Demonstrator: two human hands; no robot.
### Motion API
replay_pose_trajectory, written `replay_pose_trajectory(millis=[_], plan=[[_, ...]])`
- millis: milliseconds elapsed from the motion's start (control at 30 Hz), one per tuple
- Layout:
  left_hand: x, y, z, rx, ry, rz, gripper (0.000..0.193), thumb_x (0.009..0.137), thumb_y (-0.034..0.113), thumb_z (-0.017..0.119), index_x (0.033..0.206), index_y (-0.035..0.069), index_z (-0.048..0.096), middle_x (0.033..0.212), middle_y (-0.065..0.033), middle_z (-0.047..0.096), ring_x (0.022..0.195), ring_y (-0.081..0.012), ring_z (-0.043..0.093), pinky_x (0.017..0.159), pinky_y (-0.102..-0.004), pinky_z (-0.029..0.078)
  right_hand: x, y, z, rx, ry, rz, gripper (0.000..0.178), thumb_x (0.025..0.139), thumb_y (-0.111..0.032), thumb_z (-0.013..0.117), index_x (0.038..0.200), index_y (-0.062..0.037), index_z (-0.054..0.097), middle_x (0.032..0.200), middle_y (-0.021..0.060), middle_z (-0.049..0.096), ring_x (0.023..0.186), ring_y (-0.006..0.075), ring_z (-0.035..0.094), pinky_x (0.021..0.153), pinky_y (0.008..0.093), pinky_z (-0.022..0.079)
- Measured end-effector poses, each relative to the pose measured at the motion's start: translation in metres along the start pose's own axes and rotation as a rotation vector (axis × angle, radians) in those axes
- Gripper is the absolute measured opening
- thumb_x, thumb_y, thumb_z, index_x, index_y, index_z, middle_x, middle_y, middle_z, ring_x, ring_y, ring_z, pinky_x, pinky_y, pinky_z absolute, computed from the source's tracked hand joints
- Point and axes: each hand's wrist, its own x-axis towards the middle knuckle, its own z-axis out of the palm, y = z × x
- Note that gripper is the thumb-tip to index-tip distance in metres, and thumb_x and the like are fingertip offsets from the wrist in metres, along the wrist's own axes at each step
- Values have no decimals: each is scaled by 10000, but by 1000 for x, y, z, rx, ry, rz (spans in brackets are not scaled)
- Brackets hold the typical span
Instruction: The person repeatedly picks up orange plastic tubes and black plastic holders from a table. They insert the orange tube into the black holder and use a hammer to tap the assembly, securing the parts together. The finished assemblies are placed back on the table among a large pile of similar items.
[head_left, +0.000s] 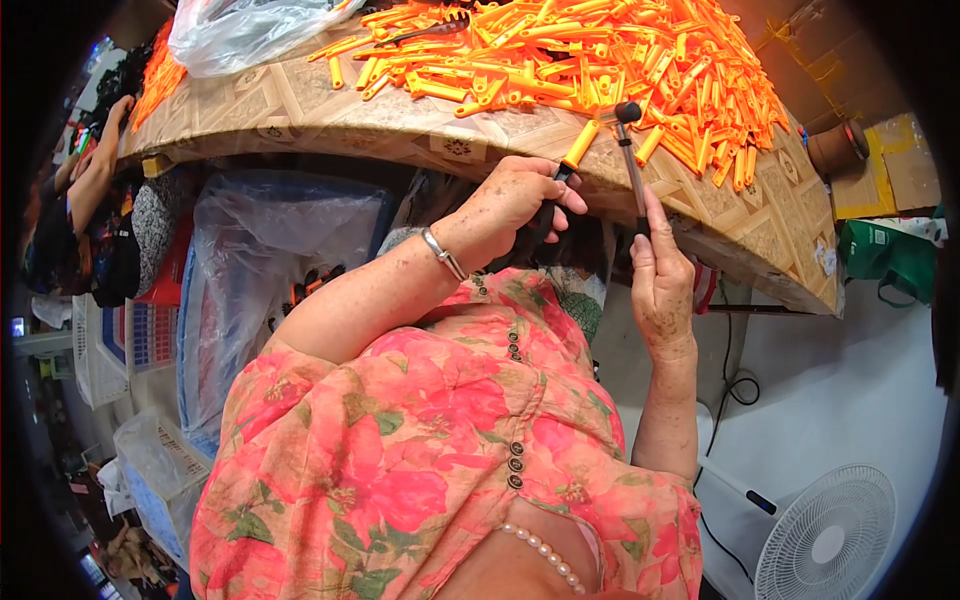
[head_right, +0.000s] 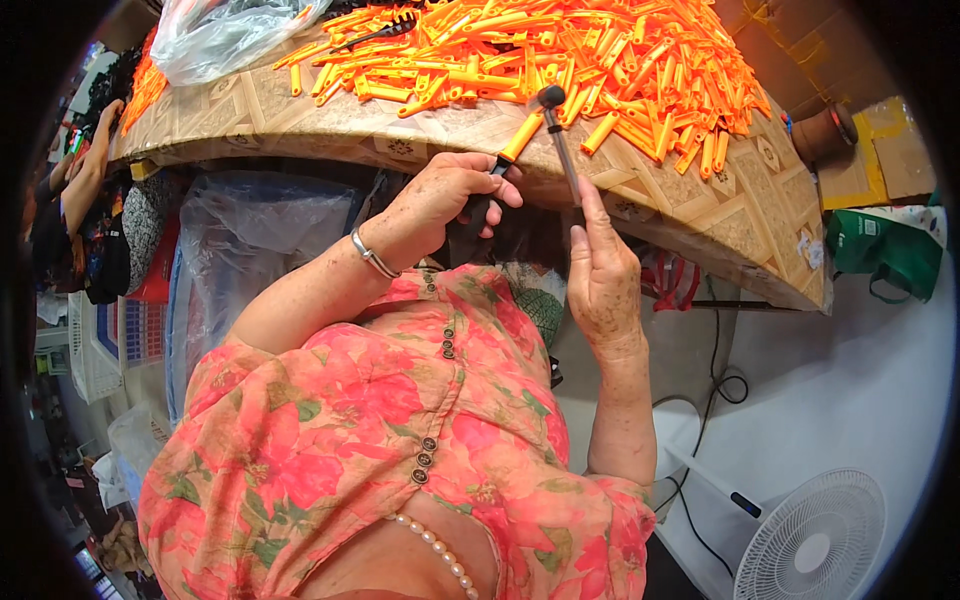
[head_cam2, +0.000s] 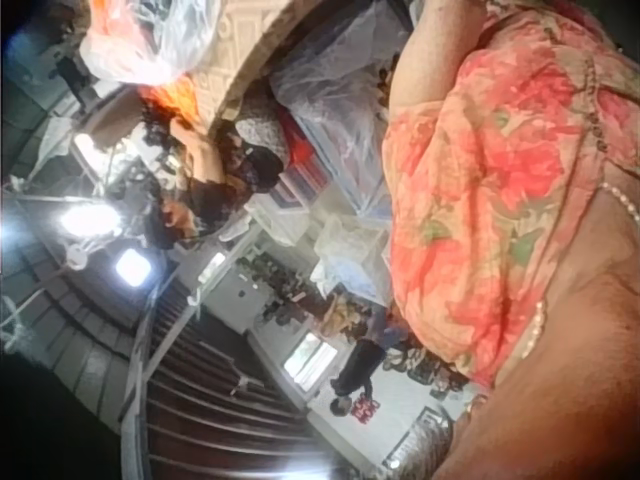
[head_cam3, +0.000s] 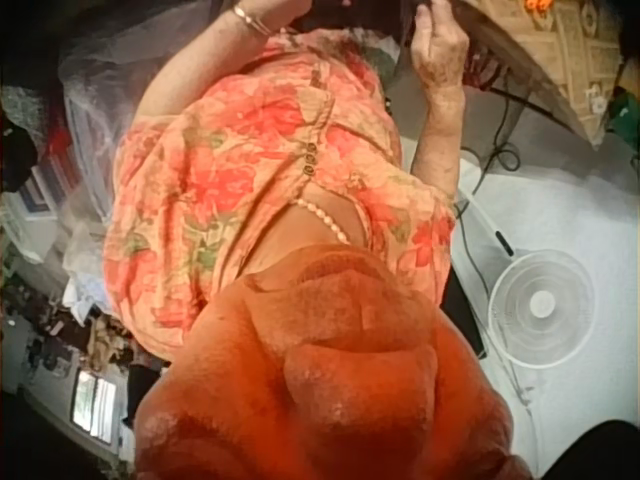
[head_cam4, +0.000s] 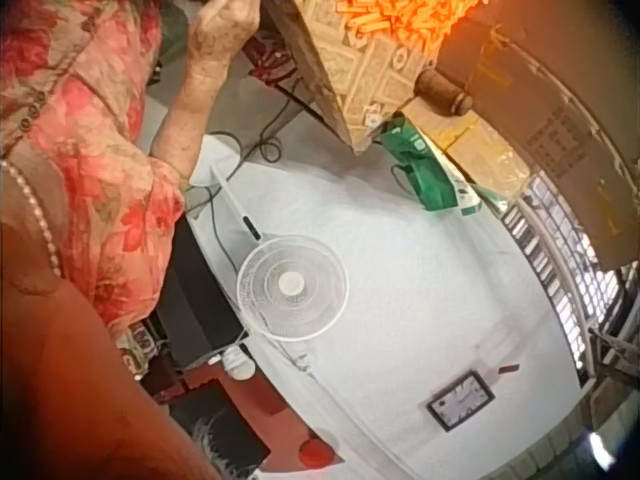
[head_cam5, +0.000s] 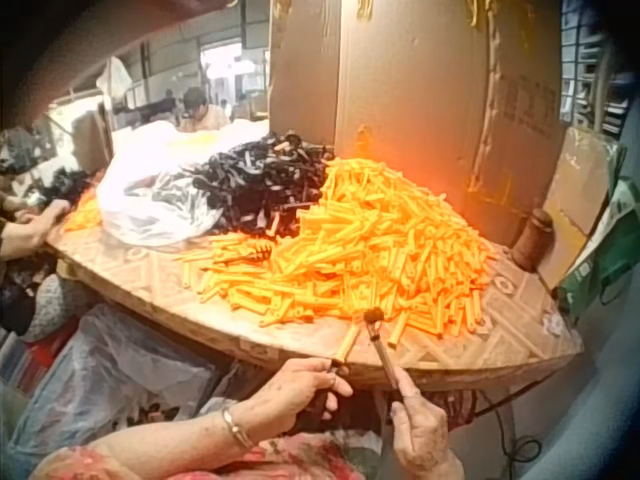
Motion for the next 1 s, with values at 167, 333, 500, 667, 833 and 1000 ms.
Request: replay_pose_trajectory(millis=[167,333,500,667,833,1000], plan=[[-2,3,1,11,5,-11,196,906,85,530,1072,5,597,884,-58,688,643,-89,605,592,-282,532,6,-2,-5,-25,-151,172,462,967,-66,481,1428,-88,446,1165,256,628,950,394,652,815,413,508],[-3,5,1,-3,8,-32,205,907,80,528,1083,5,600,894,-59,690,646,-92,606,595,-286,535,-10,-10,-7,177,-108,189,480,963,-35,476,1438,-88,441,1174,214,645,833,259,657,778,329,499],[-1,5,0,-4,6,-26,207,907,84,528,1082,9,609,896,-60,691,649,-94,613,599,-287,539,-24,-17,-12,177,-126,240,501,954,-7,478,1447,-89,433,1162,186,651,794,226,630,761,305,493],[0,4,1,-1,17,-20,199,905,88,530,1064,9,620,890,-61,692,647,-100,623,601,-286,543,-35,-4,-1,122,-105,183,516,961,-20,461,1465,-126,429,780,17,551,646,85,427,623,235,419],[-1,4,5,9,62,-18,206,912,101,515,1048,4,635,888,-70,694,647,-105,625,601,-291,544,-27,-18,-6,91,-33,119,514,960,-8,461,1461,-112,426,905,83,620,695,140,473,655,269,441],[2,3,3,4,53,-8,224,922,110,499,1055,-3,639,885,-77,696,646,-111,624,600,-299,545,-22,-20,-1,63,-163,181,503,958,-28,477,1452,-100,415,1120,247,642,938,392,659,783,412,515]])
